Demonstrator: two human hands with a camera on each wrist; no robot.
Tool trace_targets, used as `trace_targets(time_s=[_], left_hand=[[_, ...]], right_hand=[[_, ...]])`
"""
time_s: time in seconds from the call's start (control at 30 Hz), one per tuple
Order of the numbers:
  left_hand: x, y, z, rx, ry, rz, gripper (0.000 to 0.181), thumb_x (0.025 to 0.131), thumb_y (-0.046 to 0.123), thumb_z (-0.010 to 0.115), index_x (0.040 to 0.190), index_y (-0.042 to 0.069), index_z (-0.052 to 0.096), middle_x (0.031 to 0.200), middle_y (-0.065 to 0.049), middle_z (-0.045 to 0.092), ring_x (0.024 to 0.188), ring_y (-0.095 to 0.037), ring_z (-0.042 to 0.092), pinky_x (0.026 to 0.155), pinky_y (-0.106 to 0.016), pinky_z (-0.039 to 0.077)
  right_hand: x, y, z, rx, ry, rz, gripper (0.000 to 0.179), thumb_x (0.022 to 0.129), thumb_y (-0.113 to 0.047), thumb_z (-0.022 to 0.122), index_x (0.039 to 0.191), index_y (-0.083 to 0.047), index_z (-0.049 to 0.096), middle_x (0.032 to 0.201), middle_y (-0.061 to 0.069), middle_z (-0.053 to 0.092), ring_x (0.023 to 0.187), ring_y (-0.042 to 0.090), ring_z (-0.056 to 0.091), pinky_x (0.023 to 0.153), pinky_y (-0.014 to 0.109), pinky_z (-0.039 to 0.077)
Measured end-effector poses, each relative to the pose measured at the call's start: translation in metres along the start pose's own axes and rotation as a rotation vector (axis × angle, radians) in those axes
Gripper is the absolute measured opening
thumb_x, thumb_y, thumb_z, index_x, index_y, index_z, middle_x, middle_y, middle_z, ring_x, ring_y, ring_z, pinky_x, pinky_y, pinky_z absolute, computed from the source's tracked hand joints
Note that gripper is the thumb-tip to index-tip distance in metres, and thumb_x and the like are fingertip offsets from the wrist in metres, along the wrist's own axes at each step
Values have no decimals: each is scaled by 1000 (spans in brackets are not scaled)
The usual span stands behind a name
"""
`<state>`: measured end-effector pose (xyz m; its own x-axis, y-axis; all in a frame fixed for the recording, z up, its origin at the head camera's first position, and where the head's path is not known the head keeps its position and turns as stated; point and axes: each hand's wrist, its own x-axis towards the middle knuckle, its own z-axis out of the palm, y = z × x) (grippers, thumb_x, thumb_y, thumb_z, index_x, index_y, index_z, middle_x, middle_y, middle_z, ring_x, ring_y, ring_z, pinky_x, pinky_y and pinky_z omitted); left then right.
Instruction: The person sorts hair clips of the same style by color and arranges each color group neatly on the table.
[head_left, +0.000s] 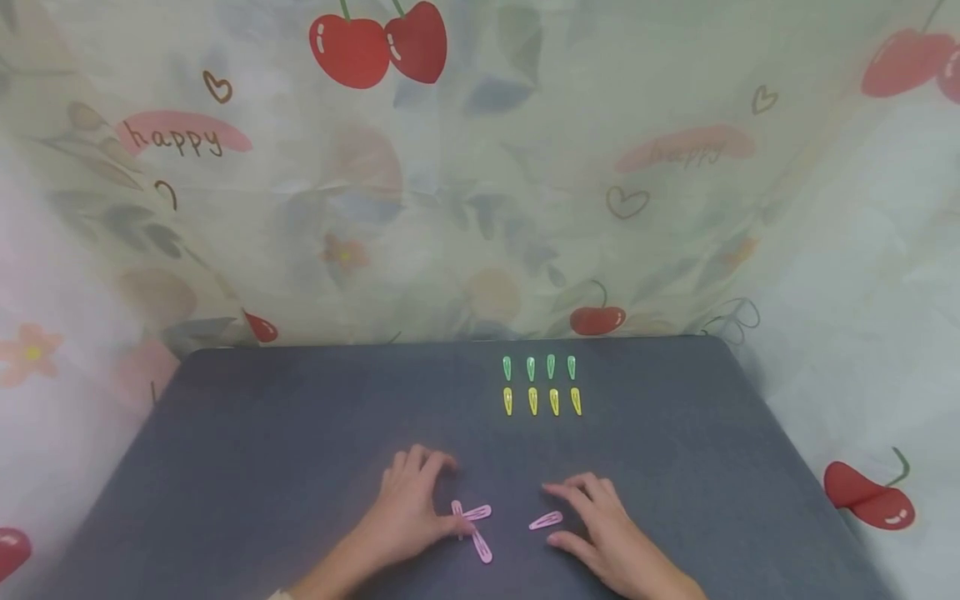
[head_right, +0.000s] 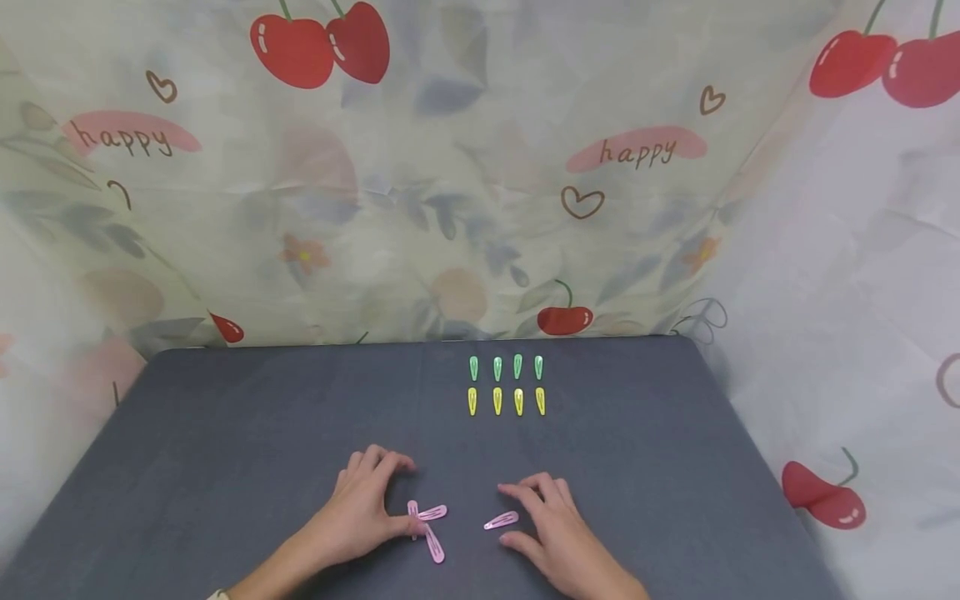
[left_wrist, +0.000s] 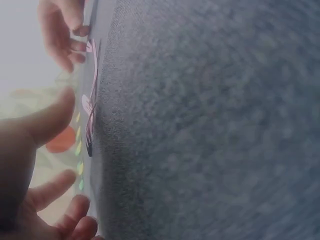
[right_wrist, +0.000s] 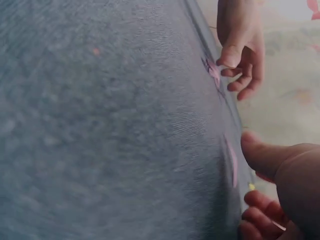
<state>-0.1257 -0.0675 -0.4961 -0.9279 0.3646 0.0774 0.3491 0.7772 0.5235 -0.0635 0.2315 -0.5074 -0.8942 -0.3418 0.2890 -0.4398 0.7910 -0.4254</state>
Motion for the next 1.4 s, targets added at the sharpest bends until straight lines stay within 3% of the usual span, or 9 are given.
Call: trace_targets(time_s=[0.2, 0.43, 0.9, 1.4], left_hand=[[0, -4, 3, -34, -28, -5, 56, 62, 48, 94, 103, 25, 64, 97, 5, 50, 94, -16, 40, 83, -36, 32], [1, -4, 6, -15, -48, -29, 42, 63, 47, 93, 88, 31, 63, 93, 8, 46, 93, -16, 38, 83, -34, 29], [0, -2, 3, -14, -47, -25, 41, 61, 44, 94, 85, 31, 63, 92, 7, 48, 93, -17, 39, 82, -34, 30], [0, 0, -1, -26, -83, -41, 41, 62, 44, 94, 84, 30, 63, 95, 4, 52, 96, -19, 41, 82, -36, 30]], right_hand=[[1, 4, 7, 83, 70, -7, 35, 84, -22, 83, 116, -27, 71, 109, -16, 59, 101, -1, 45, 87, 23, 42], [3, 8, 14, 144, 85, 35, 24, 83, -17, 82, 100, -30, 71, 98, -17, 59, 92, 1, 47, 80, 21, 41], [6, 10, 14, 170, 64, 25, 27, 81, -12, 83, 89, -32, 66, 90, -18, 57, 87, 1, 46, 77, 20, 41], [11, 11, 6, 257, -49, -42, 18, 89, -19, 78, 88, -32, 65, 79, -18, 52, 72, -8, 49, 64, 13, 44]])
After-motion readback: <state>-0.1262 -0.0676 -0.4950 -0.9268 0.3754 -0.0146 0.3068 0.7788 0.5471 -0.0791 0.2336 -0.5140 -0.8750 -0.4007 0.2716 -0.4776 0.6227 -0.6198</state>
